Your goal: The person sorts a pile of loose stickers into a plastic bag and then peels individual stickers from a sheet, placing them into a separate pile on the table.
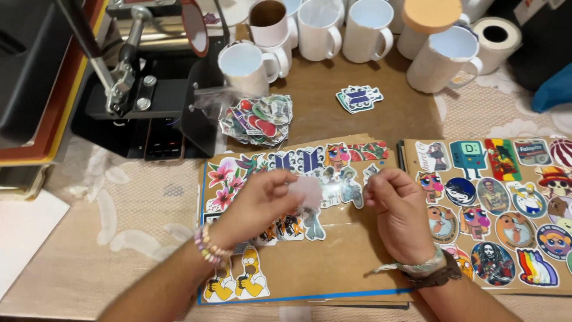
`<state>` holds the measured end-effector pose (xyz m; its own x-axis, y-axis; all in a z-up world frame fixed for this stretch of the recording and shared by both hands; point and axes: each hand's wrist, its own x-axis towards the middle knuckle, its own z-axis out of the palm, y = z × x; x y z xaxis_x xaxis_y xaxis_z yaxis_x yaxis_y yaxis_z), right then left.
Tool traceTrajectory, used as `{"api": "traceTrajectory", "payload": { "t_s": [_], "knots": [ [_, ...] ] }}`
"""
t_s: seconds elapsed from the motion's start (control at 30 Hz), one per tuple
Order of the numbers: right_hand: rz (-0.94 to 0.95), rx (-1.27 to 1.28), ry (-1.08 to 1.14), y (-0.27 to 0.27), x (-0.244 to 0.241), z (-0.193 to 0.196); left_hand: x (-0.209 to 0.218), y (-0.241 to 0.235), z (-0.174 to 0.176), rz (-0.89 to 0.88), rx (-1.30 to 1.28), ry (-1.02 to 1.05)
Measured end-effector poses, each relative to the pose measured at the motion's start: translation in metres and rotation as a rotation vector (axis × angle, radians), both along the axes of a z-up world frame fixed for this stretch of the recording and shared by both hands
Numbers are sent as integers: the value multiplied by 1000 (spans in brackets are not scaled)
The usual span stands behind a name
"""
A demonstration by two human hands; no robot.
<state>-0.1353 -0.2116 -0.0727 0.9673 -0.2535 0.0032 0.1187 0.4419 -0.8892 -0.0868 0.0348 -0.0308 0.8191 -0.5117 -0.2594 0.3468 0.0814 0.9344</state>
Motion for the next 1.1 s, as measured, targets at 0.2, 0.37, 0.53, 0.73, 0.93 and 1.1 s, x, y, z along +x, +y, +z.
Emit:
{"api": "traceTrajectory", "payload": {
  "t_s": [0.2, 0.37, 0.53, 0.73, 0.93, 1.1],
  "knots": [
    [-37, 78, 70, 1, 4, -1, 105, -78, 3, -50, 873, -1580],
    [-64, 168, 106, -4, 15, 4, 209, -159, -72, 5, 1123, -1671],
    [-81, 150, 149, -5, 16, 16, 207, -167, -72, -102, 979, -1498],
    [-16, 280, 150, -5, 14, 14, 97, -111, 4, -77, 171, -1278],
    [146, 429, 129, -5, 13, -32, 38, -85, 3, -128, 171, -1386],
    [205, 473, 109, -6, 10, -30, 35, -84, -5, 2, 240, -1444]
  ]
}}
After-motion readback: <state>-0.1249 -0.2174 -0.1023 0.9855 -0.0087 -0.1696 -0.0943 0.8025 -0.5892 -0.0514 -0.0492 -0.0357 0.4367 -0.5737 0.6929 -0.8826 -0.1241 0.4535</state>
